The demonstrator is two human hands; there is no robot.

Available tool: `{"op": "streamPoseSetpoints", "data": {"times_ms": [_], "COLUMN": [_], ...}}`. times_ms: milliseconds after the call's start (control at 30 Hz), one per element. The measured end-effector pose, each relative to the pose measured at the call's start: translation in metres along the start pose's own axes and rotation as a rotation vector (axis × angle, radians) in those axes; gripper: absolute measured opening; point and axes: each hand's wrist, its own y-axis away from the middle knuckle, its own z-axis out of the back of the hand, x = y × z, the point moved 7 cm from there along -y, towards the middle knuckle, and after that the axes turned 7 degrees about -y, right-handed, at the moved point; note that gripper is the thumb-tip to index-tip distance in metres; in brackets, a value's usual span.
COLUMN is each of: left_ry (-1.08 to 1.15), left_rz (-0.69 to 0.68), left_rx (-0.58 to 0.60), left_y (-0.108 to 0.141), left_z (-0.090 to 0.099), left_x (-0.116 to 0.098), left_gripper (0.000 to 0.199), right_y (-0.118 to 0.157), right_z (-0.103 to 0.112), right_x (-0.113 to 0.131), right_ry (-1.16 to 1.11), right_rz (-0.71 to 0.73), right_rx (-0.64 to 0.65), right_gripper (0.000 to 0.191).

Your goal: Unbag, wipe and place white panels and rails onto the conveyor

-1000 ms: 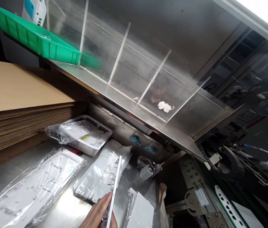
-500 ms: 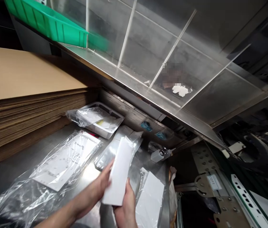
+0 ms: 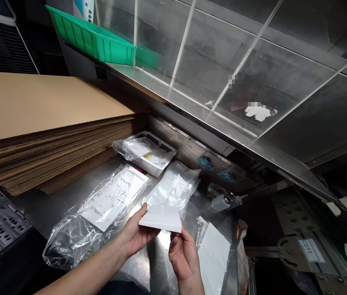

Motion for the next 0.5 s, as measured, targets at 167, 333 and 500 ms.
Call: {"op": "streamPoseSetpoints", "data": {"times_ms": [167, 333, 500], "left_ry": [-0.05, -0.138, -0.492], "left_rz": [-0.035, -0.002, -0.212], "left_rx": [-0.023, 0.084, 0.479], "left_y": [0.002, 0.008, 0.028], "left_z": [-0.001, -0.002, -0.021], "left_x": [0.003, -0.003, -0.04], "left_gripper": [0.022, 0.037, 0.064], "right_y": [0.0, 0.009, 0.023], "right_z": [0.006, -0.004, -0.01], "right_x": [0.0, 0.003, 0.004], "right_ry": [-0.015, 0.187, 0.823], "right_rz": [-0.046, 0.078, 0.365], "right_rx": [-0.027, 0.067, 0.374], "right_gripper": [0.022, 0.028, 0.027]}}
